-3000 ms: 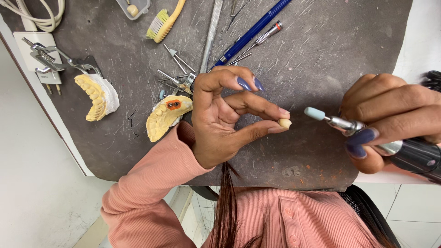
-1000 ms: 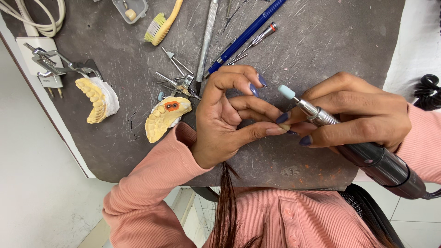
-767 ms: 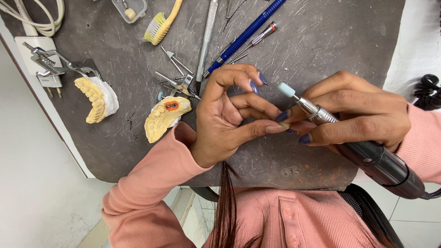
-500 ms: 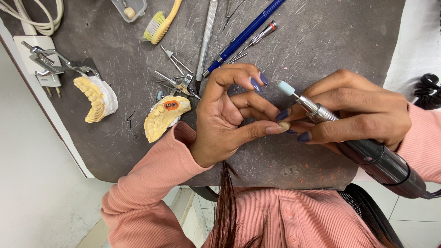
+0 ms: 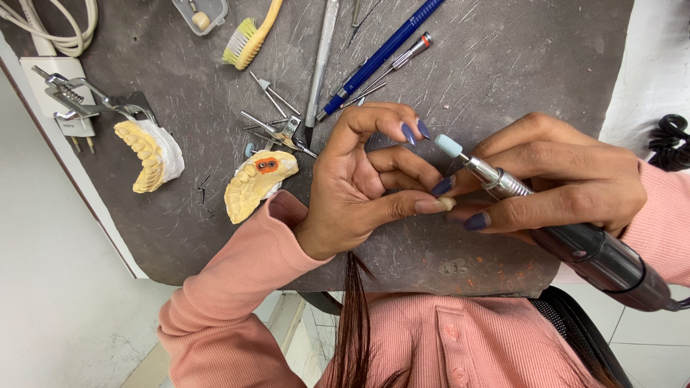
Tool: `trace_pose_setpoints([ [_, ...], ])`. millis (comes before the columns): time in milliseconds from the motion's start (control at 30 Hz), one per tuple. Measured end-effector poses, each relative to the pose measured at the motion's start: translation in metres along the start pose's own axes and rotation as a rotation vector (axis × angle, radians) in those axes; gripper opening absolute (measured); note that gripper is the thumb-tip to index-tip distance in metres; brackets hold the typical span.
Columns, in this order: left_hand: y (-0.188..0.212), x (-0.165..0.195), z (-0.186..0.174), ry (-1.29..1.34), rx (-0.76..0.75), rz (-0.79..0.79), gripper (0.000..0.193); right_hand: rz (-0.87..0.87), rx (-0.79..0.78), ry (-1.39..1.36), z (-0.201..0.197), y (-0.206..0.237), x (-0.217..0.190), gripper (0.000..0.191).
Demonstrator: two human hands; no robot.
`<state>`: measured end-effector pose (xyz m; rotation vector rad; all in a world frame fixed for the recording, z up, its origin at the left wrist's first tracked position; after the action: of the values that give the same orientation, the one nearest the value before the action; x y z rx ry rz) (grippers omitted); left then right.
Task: The person holds a small dental crown in one hand and uses a rotary grinding tool to grind and smooth its surface, repositioning the crown repeatedly to work different areas. Dental stone models with dentition sit on the work mat beside the hands throughout.
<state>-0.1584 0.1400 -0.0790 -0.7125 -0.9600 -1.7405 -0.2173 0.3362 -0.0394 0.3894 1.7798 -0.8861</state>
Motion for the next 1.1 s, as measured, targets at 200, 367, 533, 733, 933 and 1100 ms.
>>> trace_pose_setpoints([
  [200, -0.001, 0.002, 0.000, 0.068, 0.017, -0.005, 0.055, -0.069, 0.151, 0.030, -0.010, 0.008, 0.008, 0.037],
  [367, -0.001, 0.001, -0.003, 0.078, 0.044, -0.011, 0.056, -0.081, 0.164, 0.109, -0.011, 0.014, 0.012, 0.027],
  [533, 0.000, -0.007, -0.001, 0.192, 0.133, -0.064, 0.056, -0.036, 0.214, 0.127, -0.012, 0.007, 0.011, 0.024],
  [733, 0.007, -0.015, 0.005, 0.295, 0.228, -0.114, 0.048, -0.098, -0.050, 0.013, -0.003, 0.001, 0.007, 0.033],
  [933, 0.008, -0.018, 0.005, 0.237, 0.293, -0.069, 0.041, 0.039, -0.057, -0.083, -0.005, 0.021, 0.022, 0.035],
  [1100, 0.009, -0.020, 0.007, 0.207, 0.283, -0.059, 0.041, -0.172, 0.118, -0.067, -0.010, 0.028, 0.014, 0.039],
])
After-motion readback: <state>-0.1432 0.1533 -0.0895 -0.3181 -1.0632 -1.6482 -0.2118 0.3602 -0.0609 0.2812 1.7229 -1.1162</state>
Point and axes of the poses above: each hand's wrist, its own y-axis away from the middle knuckle, its own z-axis out of the palm, x = y × z, the point moved 6 cm from there along -y, towards the middle knuckle, and after that the axes turned 9 degrees about x, right-handed, at the moved point
